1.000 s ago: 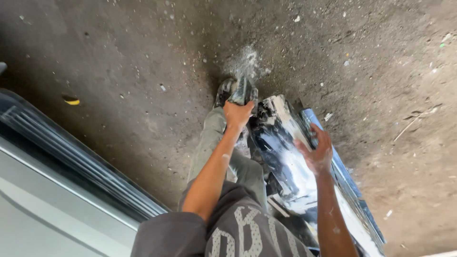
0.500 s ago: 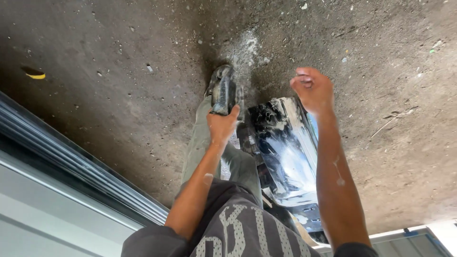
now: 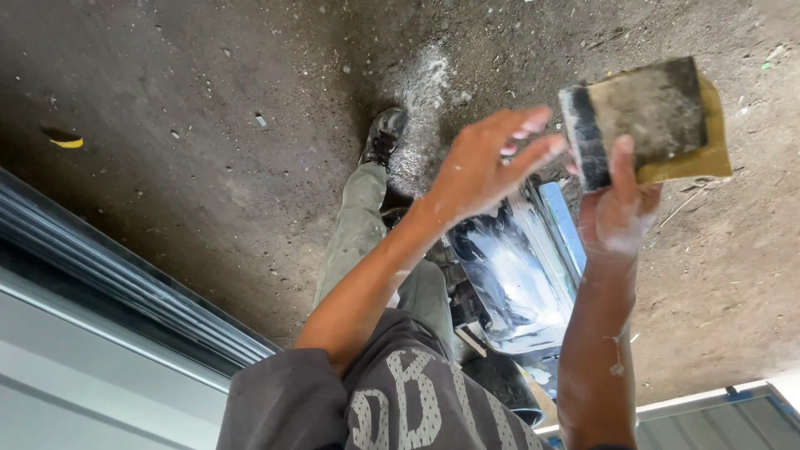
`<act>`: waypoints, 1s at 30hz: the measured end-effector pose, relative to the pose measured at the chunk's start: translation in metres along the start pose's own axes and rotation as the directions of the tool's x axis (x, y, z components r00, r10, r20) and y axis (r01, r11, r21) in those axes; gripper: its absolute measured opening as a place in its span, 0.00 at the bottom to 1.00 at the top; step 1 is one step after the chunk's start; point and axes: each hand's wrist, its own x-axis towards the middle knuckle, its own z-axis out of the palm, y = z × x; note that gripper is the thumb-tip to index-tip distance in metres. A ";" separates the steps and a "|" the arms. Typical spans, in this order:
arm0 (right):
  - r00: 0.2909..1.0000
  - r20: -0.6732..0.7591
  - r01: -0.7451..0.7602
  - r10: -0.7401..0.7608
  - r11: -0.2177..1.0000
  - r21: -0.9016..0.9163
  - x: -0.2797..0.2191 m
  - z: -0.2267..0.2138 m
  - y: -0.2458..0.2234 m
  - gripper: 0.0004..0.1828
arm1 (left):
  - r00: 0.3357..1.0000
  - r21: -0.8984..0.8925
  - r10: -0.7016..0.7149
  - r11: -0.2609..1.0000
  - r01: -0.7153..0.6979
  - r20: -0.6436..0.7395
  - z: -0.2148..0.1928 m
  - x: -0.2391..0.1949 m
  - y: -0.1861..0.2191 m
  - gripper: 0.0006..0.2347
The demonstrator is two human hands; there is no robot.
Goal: The person sands a detached car bumper with a sanding block, moving along the surface to smooth the white filler and black paint. The person uses a bucket to dip the sanding block in water periodically to keep it wet during the process.
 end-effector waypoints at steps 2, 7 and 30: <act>0.996 -0.084 -0.032 0.039 0.996 0.084 -0.007 0.015 -0.009 0.16 | 0.998 -0.113 -0.054 0.992 0.053 -0.008 0.000 0.000 -0.006 0.24; 0.998 -0.062 0.010 -0.004 0.995 0.104 -0.025 0.048 -0.016 0.29 | 0.986 -0.551 -0.156 0.819 0.161 0.056 0.020 -0.008 -0.021 0.21; 0.937 0.229 0.243 0.263 -0.021 -0.970 -0.032 0.036 0.011 0.16 | 0.904 0.183 -0.379 0.892 0.414 -0.196 0.095 -0.106 -0.115 0.33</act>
